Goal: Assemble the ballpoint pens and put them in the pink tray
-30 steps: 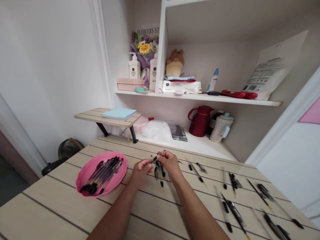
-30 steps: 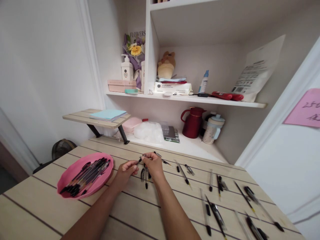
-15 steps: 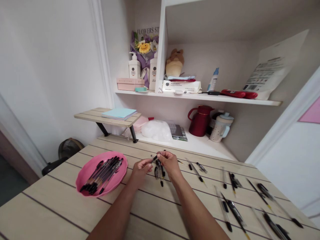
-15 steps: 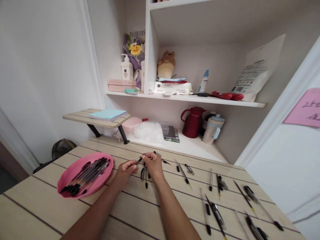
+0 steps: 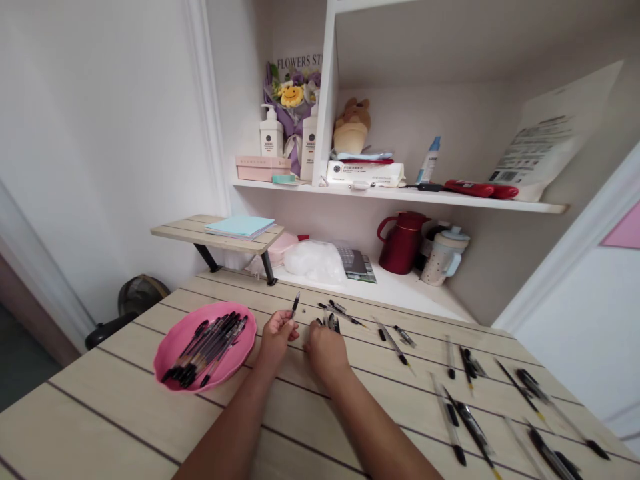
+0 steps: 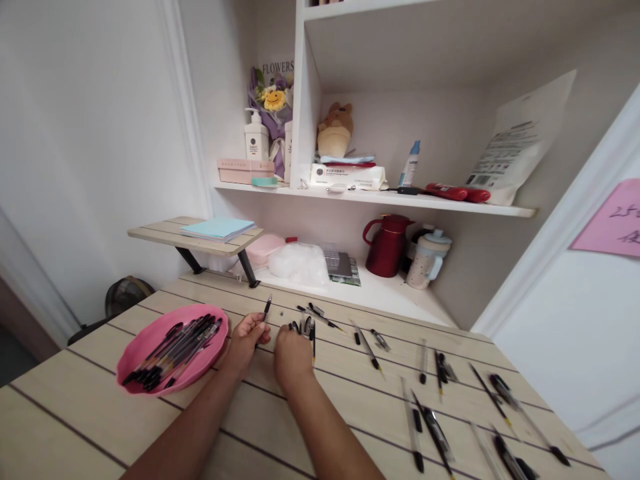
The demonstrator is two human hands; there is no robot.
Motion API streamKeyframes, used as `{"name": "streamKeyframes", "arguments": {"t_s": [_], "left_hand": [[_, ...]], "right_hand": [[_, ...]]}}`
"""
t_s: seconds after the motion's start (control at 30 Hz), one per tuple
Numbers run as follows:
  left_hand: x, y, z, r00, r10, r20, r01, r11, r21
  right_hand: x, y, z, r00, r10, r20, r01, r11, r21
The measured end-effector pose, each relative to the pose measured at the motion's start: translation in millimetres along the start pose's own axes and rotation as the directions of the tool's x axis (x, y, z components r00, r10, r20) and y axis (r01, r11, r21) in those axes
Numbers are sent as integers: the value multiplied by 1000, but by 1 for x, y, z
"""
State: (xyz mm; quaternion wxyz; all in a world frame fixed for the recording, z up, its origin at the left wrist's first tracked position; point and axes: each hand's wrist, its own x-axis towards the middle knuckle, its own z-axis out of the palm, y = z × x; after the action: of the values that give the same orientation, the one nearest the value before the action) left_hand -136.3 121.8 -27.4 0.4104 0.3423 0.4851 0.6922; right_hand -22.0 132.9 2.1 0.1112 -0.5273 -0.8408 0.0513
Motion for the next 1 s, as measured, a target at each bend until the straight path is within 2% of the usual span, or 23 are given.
{"name": "streamKeyframes", "arguments": {"t_s": [0.1,0.2,0.27,0.33,0.37,0.4,0.47,0.53,0.6,0.7,1.0], "left_hand": [[0,1,-1,1000,0,6,0,1000,7],[-1,1,-1,1000,0,25,-1,1000,18],[-1,1,-1,999,-3,41,2,1000,27],[-2,0,0,998,-7,61,5,999,39],[-3,0,0,997,-9,73,6,999,46],[-3,0,1,996,-11,85,6,999,54],[-5,0,2,994,-15,109,7,997,71],[-6,0,3,992,-19,126,8,996,90],[-7,-1,3,990,-24,136,9,994,109],[-8,-1,3,989,-31,145,12,991,135],[-8,0,3,985,-23,174,-7,985,170]], "right_hand": [[-2,-6,4,1000,-20,11,20,1000,-18],[1,-2,8,1000,0,-8,0,999,54],[7,7,7,998,39,-55,-29,984,177],[16,19,2,987,92,-130,-36,924,380],[20,25,-2,977,125,-173,-17,855,518],[24,31,-6,963,171,-210,15,741,671],[29,39,-15,927,295,-230,89,422,902],[31,43,-23,907,367,-206,159,154,975],[30,44,-27,911,367,-189,189,34,981],[29,42,-27,929,328,-172,180,7,984],[29,34,-17,970,205,-129,118,68,991]]}}
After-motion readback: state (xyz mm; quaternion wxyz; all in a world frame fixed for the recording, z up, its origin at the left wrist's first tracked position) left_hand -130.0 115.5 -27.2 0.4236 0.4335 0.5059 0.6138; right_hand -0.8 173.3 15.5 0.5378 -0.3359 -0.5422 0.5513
